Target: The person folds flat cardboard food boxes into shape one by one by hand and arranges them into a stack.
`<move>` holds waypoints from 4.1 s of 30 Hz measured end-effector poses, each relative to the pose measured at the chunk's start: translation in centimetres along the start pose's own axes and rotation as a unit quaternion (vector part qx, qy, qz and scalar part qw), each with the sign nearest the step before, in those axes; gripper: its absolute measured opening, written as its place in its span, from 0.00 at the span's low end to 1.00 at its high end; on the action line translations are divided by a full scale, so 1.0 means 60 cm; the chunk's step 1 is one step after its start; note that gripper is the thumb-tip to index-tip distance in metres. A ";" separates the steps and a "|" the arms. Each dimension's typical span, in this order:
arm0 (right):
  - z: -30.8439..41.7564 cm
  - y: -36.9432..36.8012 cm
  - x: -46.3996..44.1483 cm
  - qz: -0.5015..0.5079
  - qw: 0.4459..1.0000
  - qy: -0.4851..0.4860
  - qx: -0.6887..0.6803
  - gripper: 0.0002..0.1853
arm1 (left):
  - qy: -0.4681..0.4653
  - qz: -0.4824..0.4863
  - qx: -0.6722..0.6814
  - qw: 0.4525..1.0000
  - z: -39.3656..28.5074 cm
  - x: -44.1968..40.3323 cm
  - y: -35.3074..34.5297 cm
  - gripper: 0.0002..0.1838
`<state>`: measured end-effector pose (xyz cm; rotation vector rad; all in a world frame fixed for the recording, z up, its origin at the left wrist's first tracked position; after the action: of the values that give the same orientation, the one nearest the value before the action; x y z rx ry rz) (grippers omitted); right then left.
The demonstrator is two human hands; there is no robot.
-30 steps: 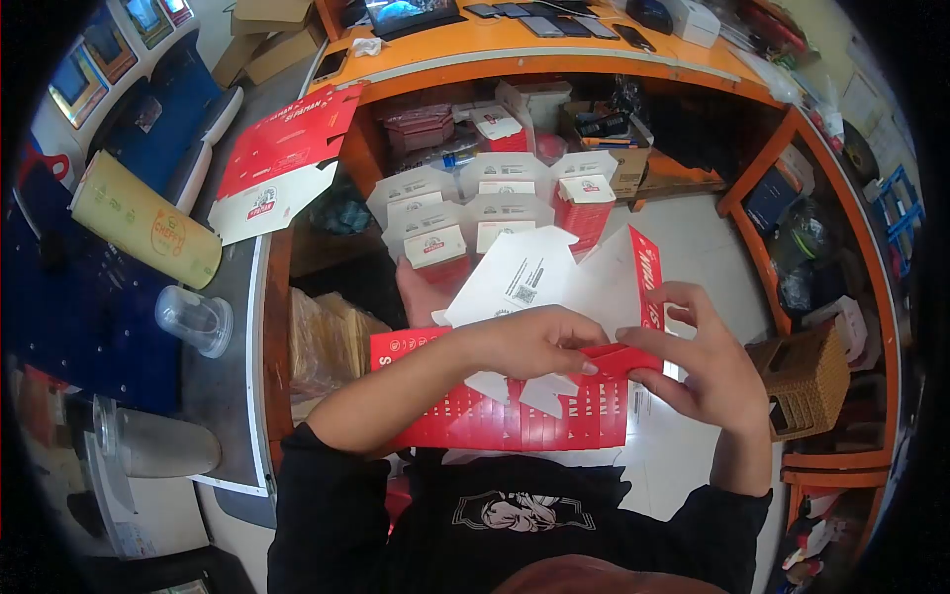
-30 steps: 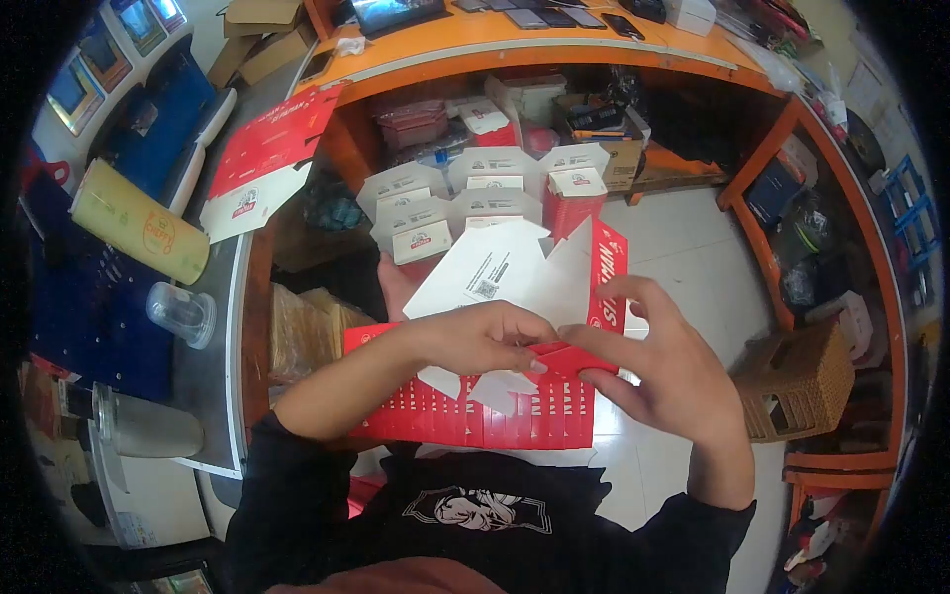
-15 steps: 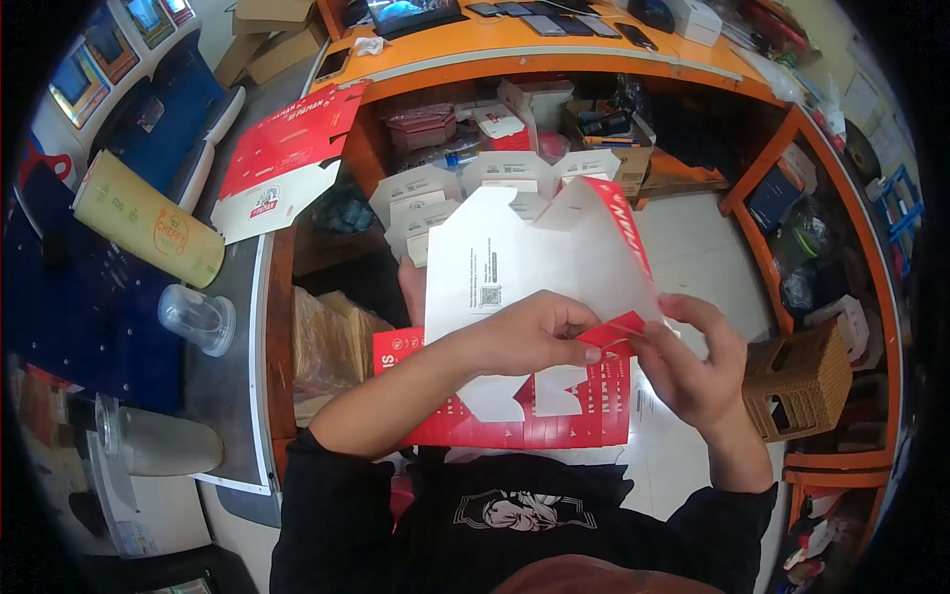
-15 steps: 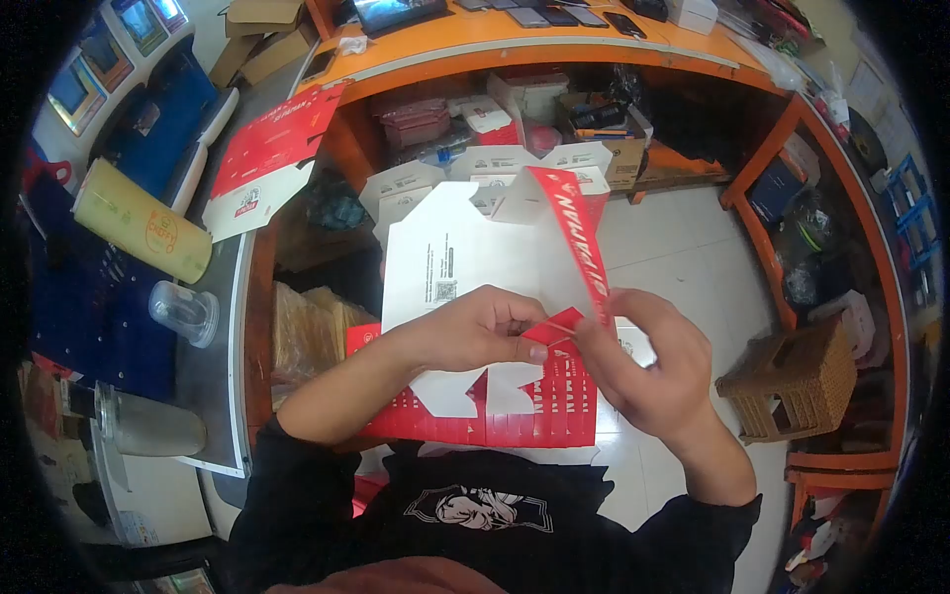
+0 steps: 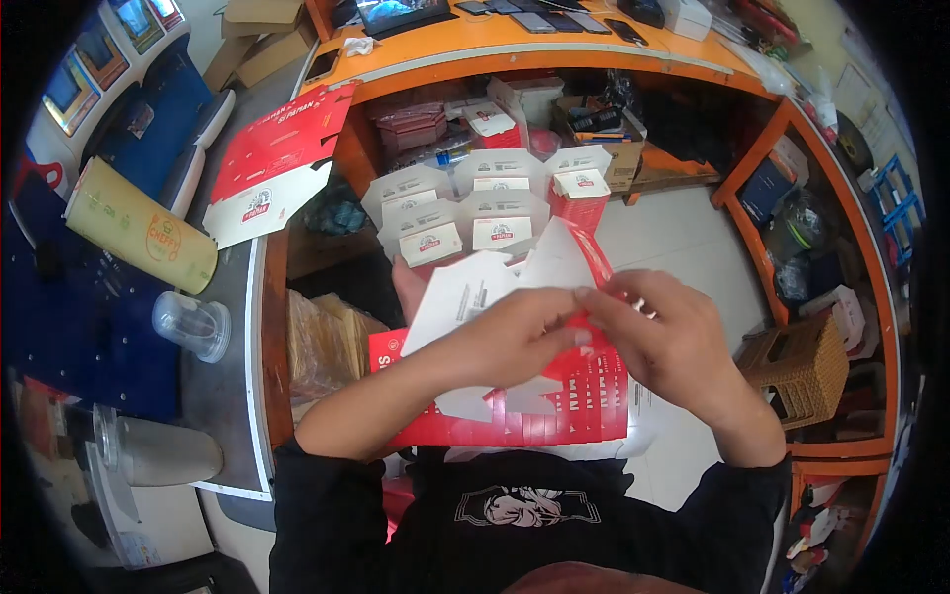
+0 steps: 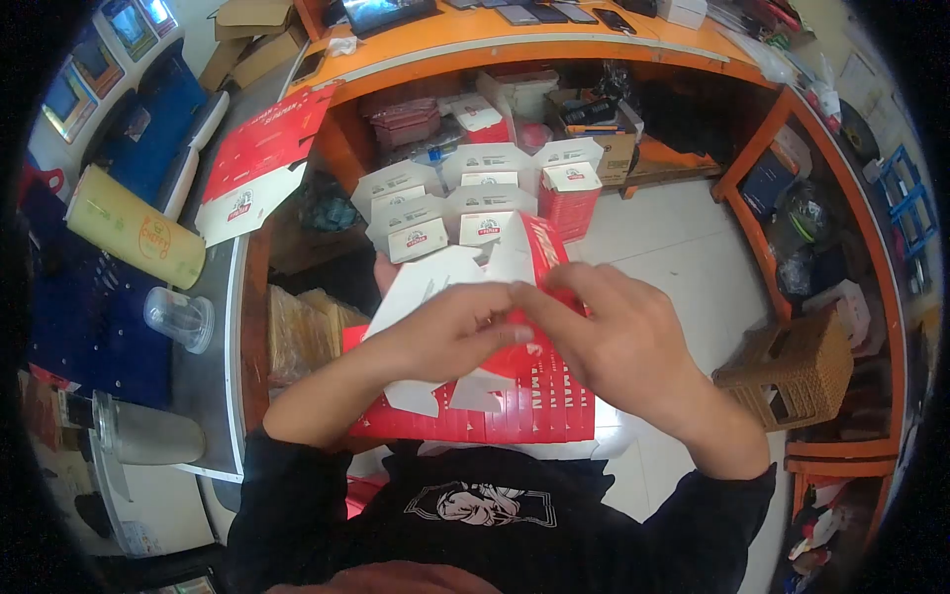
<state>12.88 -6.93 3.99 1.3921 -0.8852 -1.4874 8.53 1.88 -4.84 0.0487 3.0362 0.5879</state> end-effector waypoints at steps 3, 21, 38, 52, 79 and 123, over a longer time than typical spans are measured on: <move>-0.013 0.028 0.008 -0.140 0.988 -0.016 -0.060 0.18 | -0.020 -0.147 0.186 0.971 0.011 0.001 0.070 0.17; 0.003 -0.017 0.040 -0.318 0.947 0.041 0.000 0.28 | -0.180 -0.217 0.505 0.816 -0.020 -0.018 0.088 0.21; 0.032 0.000 0.028 -0.265 0.951 0.073 0.142 0.14 | -0.240 -0.190 0.364 0.880 -0.042 -0.002 0.039 0.21; -0.029 -0.006 0.012 -0.041 0.991 0.060 -0.113 0.59 | -0.064 0.074 0.383 0.919 -0.046 0.014 -0.012 0.15; -0.064 -0.069 0.061 0.151 0.911 -0.029 -0.383 0.75 | -0.077 0.040 0.527 0.845 -0.005 0.023 0.066 0.34; -0.219 -0.197 0.153 -0.012 0.698 -0.267 -0.664 0.44 | -0.067 -0.087 0.109 0.988 0.174 0.019 0.054 0.56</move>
<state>24.57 -10.42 -11.76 -0.1365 0.0875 -1.8958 7.99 8.81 -13.33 -0.1589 2.9181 0.2284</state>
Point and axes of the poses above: each hand's wrist, its own x-axis away from the middle knuckle, its own y-axis out of the back of the hand, z = x × y, the point moved 10 cm from there along -x, towards the middle knuckle, and after that the axes turned 6 degrees about z, right-handed, at the moved point
